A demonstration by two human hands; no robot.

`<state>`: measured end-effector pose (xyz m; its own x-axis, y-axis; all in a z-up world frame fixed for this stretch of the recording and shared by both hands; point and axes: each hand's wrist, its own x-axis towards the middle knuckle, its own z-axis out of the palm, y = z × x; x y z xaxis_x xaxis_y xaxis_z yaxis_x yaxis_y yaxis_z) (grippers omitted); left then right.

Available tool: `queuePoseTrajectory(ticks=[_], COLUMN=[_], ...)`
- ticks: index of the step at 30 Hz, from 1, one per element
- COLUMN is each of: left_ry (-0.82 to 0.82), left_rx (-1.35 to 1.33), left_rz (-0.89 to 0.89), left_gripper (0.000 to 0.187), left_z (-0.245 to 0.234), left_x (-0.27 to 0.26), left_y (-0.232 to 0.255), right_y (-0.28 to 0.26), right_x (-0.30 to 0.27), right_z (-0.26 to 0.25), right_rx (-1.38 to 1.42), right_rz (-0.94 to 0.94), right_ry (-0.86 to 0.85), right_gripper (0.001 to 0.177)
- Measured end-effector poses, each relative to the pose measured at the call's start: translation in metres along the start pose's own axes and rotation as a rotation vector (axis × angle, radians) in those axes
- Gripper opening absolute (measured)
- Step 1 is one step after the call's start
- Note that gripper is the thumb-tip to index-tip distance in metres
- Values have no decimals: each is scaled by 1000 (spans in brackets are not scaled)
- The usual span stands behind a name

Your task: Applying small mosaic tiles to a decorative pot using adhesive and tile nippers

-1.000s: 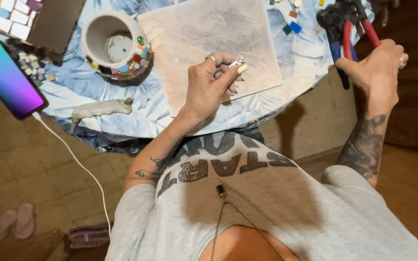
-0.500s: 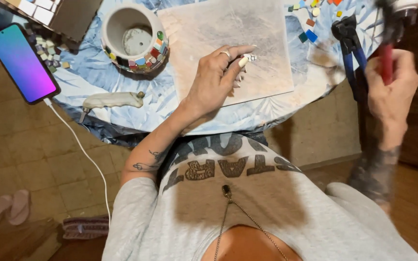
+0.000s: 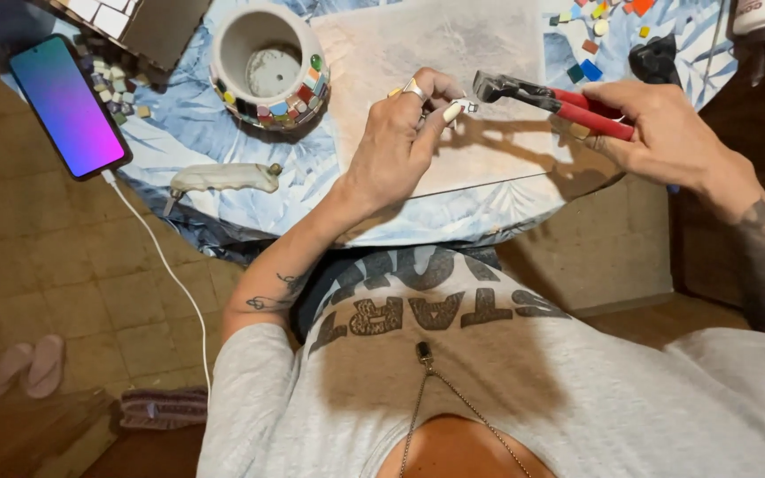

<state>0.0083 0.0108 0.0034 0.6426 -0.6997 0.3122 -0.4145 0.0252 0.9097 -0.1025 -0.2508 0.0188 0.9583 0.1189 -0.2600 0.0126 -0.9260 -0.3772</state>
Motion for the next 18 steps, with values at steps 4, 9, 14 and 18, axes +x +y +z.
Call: queuePoseTrajectory(ticks=[4, 9, 14, 18], left_ry=[10, 20, 25, 16], left_rx=[-4, -27, -45, -56], left_rz=[-14, -35, -42, -55], left_gripper=[12, 9, 13, 12], left_z=[1, 2, 2, 1], left_x=[-1, -2, -2, -2], left_y=[-5, -6, -7, -5], right_y=[2, 2, 0, 1], right_x=[3, 4, 5, 5], right_z=[4, 5, 6, 7], right_rx=[1, -7, -1, -8], right_rz=[-23, -44, -55, -42], right_ry=[-15, -13, -9, -11], right_gripper=[46, 50, 55, 49])
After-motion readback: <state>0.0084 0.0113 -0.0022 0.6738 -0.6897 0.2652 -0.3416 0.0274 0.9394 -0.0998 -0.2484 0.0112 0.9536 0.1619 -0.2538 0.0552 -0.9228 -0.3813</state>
